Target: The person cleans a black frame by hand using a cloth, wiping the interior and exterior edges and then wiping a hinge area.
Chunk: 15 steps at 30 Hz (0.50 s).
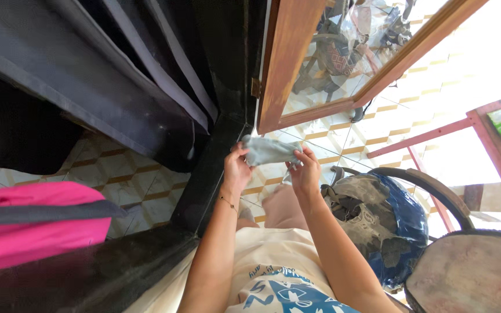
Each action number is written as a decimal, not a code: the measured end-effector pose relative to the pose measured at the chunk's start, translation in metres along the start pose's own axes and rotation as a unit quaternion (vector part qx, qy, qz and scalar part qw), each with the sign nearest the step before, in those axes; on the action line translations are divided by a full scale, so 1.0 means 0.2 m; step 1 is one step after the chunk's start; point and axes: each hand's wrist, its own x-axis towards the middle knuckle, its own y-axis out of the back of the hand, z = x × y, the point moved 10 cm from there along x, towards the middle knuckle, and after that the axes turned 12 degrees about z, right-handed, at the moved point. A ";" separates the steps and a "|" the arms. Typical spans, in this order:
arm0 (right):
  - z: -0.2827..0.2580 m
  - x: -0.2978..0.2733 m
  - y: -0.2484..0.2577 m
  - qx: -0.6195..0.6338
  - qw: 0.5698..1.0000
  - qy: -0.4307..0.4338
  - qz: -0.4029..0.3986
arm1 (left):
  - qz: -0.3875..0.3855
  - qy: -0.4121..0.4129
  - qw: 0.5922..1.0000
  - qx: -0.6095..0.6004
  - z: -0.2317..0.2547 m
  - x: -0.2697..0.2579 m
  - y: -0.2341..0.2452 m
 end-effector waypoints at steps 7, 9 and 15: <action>-0.04 -0.16 -0.03 0.012 0.998 -0.054 -0.034 | -0.012 -0.018 0.997 0.071 -0.03 -0.09 -0.05; -0.03 -0.19 -0.05 0.041 0.993 -0.101 -0.041 | -0.020 -0.019 0.996 0.089 -0.05 -0.08 -0.04; 0.08 -0.25 -0.05 -0.021 0.969 -0.205 -0.134 | -0.014 -0.089 0.984 0.152 -0.01 -0.28 -0.19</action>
